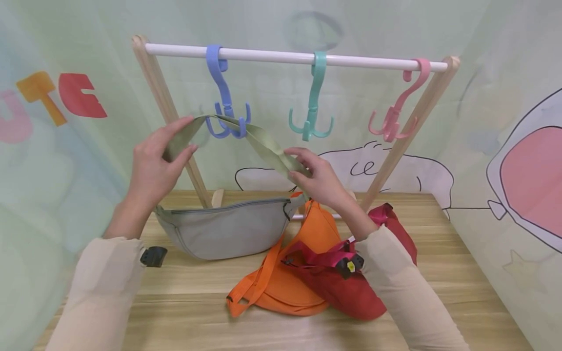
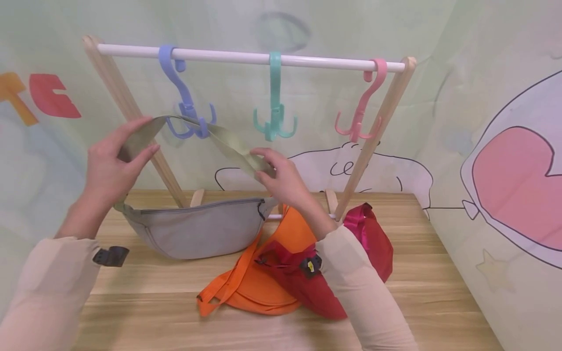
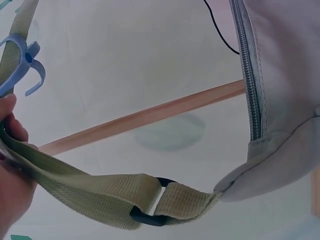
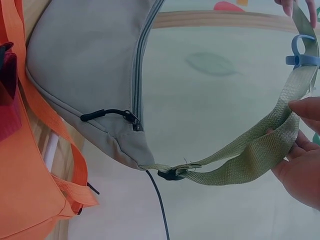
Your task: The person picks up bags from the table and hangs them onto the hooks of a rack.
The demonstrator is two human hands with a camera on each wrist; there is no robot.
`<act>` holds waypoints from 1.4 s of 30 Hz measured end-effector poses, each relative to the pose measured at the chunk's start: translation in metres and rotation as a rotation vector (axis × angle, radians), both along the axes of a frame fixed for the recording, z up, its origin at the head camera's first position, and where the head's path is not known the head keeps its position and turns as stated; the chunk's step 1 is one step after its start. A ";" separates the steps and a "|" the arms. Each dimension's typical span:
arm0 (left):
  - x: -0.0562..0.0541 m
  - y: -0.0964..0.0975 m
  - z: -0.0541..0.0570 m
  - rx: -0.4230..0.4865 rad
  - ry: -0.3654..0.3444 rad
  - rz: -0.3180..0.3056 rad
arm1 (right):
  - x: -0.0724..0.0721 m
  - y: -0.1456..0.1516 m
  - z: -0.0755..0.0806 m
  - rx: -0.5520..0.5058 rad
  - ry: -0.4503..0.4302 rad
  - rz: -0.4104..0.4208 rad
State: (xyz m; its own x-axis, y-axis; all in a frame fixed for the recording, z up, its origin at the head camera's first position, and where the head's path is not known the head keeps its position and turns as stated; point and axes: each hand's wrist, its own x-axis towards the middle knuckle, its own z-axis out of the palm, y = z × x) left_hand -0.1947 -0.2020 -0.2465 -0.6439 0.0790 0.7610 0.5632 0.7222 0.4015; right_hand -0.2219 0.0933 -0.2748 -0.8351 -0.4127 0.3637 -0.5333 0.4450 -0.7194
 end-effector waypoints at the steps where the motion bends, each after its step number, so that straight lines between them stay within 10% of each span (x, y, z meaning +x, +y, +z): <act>1: 0.000 0.000 0.000 -0.007 0.002 -0.001 | 0.000 0.000 0.000 0.000 -0.001 -0.002; 42: -0.002 0.000 -0.001 -0.070 -0.159 -0.037 | 0.000 -0.002 0.008 -0.056 0.028 0.023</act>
State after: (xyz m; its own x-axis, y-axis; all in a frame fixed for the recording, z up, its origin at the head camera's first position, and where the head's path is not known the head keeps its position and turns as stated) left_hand -0.1967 -0.2020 -0.2473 -0.7517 0.1540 0.6413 0.5230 0.7316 0.4373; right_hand -0.2216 0.0911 -0.2668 -0.8149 -0.4100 0.4097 -0.5629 0.3915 -0.7280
